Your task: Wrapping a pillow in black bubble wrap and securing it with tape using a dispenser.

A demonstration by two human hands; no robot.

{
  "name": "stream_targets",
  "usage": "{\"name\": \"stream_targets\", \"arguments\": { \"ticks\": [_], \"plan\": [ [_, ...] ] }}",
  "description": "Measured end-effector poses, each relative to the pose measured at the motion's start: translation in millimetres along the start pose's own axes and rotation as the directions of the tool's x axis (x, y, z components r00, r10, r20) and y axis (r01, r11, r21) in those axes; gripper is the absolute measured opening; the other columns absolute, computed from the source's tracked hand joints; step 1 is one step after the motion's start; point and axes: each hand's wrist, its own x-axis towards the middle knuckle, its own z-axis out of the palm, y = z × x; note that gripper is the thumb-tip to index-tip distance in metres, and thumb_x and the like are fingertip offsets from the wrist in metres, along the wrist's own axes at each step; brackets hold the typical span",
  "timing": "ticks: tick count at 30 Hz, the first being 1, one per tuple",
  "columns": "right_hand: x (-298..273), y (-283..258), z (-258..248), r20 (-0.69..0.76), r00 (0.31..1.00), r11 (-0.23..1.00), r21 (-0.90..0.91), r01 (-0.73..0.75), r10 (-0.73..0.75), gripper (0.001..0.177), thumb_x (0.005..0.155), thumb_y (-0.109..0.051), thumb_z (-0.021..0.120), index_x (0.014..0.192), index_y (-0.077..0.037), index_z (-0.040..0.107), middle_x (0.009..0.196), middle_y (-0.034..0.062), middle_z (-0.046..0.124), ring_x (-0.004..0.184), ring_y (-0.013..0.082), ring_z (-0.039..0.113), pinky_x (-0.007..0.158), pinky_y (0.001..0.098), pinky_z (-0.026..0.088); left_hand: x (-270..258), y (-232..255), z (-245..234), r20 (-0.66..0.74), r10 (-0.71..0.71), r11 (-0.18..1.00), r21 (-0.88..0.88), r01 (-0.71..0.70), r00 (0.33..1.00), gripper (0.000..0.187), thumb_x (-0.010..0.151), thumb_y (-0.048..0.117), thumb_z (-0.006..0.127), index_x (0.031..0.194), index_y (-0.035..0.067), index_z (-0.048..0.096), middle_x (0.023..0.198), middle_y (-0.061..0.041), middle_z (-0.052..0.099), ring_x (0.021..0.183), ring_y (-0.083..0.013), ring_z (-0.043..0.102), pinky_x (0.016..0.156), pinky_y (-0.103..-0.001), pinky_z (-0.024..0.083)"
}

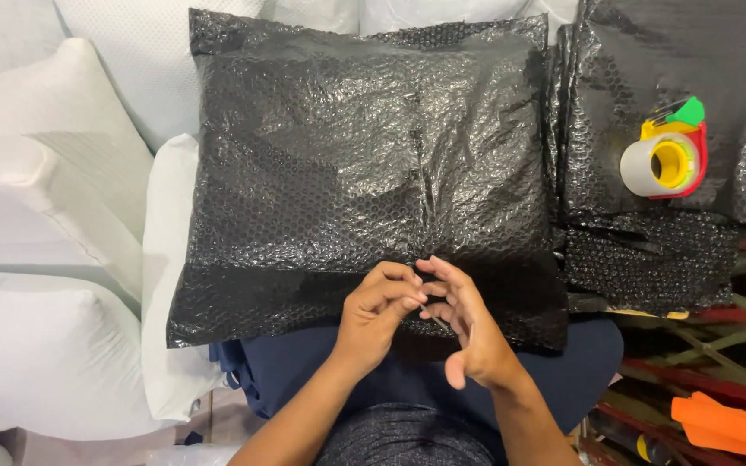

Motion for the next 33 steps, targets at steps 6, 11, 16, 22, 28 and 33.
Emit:
{"name": "stream_targets", "arguments": {
  "ticks": [6,11,16,22,28,33],
  "plan": [
    [-12.6,6.3,6.3,-0.057,0.997,0.976,0.212,-0.046,0.060,0.095,0.080,-0.056,0.083,0.149,-0.003,0.042,0.148,0.0188,0.048,0.124,0.0284,0.054,0.096,0.0413,0.050,12.8,-9.5,-29.6,0.045,0.103,0.992,-0.079,-0.099,0.994,0.029,0.090,0.035,0.080,0.108,0.013,0.073,0.131,-0.009,0.052,0.128,-0.0235,0.047,0.113,-0.042,0.036],
    [-7.8,0.3,19.5,0.051,0.979,0.786,0.589,-0.190,0.198,0.049,0.098,-0.030,0.065,0.127,0.008,0.057,0.105,0.0191,0.065,0.091,0.0229,0.061,0.080,0.0377,0.052,16.5,-8.6,-31.8,0.153,0.045,0.994,-0.103,-0.029,0.987,0.052,0.077,0.040,0.088,0.117,0.014,0.068,0.131,-0.008,0.053,0.123,-0.0207,0.050,0.106,-0.036,0.041],
    [-8.4,-4.0,26.3,0.104,0.951,0.750,0.592,-0.294,0.290,0.038,0.095,-0.023,0.070,0.113,0.009,0.065,0.081,0.0112,0.063,0.073,0.0153,0.058,0.071,0.0346,0.051,13.7,-3.4,-30.9,0.189,0.014,0.997,-0.078,0.000,0.982,0.059,0.076,0.044,0.088,0.122,0.012,0.067,0.132,-0.007,0.053,0.123,-0.0199,0.050,0.104,-0.034,0.043],
    [-18.6,2.0,23.1,0.021,0.951,0.805,0.527,-0.273,0.308,0.005,0.089,0.000,0.071,0.090,0.002,0.067,0.076,0.0131,0.065,0.072,0.0194,0.061,0.068,0.0329,0.051,11.0,11.4,-39.6,0.157,-0.076,0.995,0.080,0.065,0.985,0.061,0.059,0.009,0.088,0.116,0.010,0.068,0.123,-0.005,0.058,0.113,-0.0190,0.056,0.104,-0.033,0.046],
    [-23.2,-2.5,25.4,-0.363,0.926,0.995,0.061,-0.084,0.101,0.004,0.092,0.002,0.066,0.090,0.000,0.068,0.077,0.0069,0.064,0.071,0.0126,0.059,0.068,0.0253,0.051,3.9,28.6,-40.5,0.089,-0.244,0.961,0.157,0.229,0.966,0.044,0.097,0.030,0.061,0.129,-0.001,0.065,0.112,-0.014,0.072,0.105,-0.0216,0.067,0.092,-0.034,0.054],
    [-22.5,-2.6,33.1,-0.414,0.910,0.981,-0.159,-0.109,0.034,0.002,0.088,0.000,0.070,0.089,0.000,0.072,0.080,0.0061,0.072,0.071,0.0103,0.063,0.066,0.0227,0.054,-10.4,43.3,4.8,-0.182,-0.293,0.902,0.274,0.334,0.939,0.010,0.085,-0.003,0.072,0.090,-0.004,0.080,0.080,-0.011,0.079,0.070,-0.0144,0.072,0.066,-0.023,0.059]
  ]
}}
